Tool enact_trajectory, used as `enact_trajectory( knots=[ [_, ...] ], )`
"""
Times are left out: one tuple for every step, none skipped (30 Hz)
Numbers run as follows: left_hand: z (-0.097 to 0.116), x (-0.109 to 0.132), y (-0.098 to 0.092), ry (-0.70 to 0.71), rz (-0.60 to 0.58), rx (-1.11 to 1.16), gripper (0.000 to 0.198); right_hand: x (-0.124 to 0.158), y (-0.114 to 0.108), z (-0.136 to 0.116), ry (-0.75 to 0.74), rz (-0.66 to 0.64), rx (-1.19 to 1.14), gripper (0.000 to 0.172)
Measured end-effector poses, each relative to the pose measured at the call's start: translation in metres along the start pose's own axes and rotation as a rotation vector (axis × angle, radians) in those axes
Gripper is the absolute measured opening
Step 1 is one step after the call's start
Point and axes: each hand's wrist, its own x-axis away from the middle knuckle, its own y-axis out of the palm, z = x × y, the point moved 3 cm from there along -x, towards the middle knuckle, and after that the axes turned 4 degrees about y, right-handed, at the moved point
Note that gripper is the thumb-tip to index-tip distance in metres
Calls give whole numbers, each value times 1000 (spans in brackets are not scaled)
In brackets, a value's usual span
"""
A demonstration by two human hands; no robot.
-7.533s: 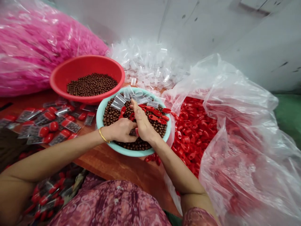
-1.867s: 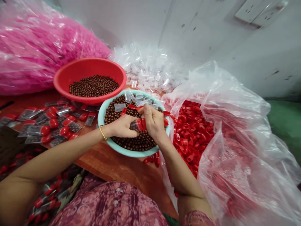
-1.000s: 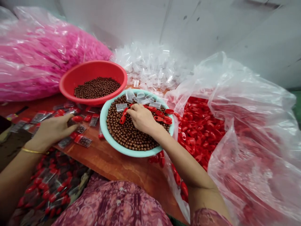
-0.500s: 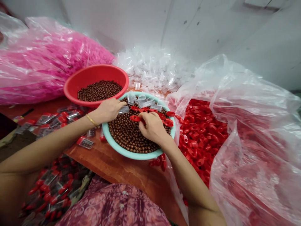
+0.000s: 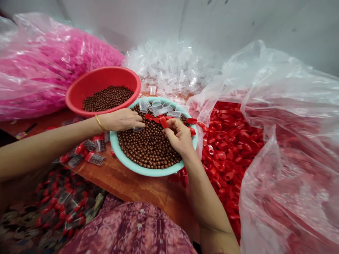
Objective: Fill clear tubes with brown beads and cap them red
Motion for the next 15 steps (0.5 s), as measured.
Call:
enact_trajectory(
  knots=[
    [-1, 0, 1, -10, -3, -16, 30, 0, 0, 0, -9, 0, 3, 11],
    [0, 1, 1, -28, -6, -25, 29, 1, 0, -1, -18, 3, 5, 11],
    [1, 2, 0, -51, -13, -28, 29, 1, -1, -1, -25, 6, 6, 11],
    [4, 2, -2, -72, -23, -27, 28, 1, -1, -2, -29, 10, 8, 11],
    [8, 2, -4, -89, -38, -24, 28, 0, -1, -2, -30, 13, 12, 11],
    [13, 0, -5, -101, -56, -19, 27, 0, -1, -2, -30, 17, 17, 11],
    [18, -2, -6, -114, -74, -15, 26, 0, -1, -3, -29, 18, 22, 11],
    [24, -6, -7, -131, -92, -9, 25, 0, -1, -3, -29, 20, 29, 11],
    [30, -12, -7, -151, -105, 2, 24, 0, -1, -3, -31, 23, 35, 11],
    [37, -19, -6, -175, -118, 22, 24, 0, -1, -3, -36, 28, 38, 11],
    [43, -27, -4, -195, -124, 52, 24, 0, -2, -3, -40, 32, 40, 11],
    [48, -35, -1, -213, -122, 91, 25, 0, -2, -4, -45, 35, 40, 11],
    [52, -43, 2, -235, -108, 139, 26, 0, -2, -4, -48, 37, 37, 12],
    [54, -50, 5, -261, -80, 197, 26, 1, -2, -4, -49, 37, 32, 12],
    [54, -56, 8, -292, -40, 265, 24, 1, -2, -4, -44, 36, 26, 12]
  ],
)
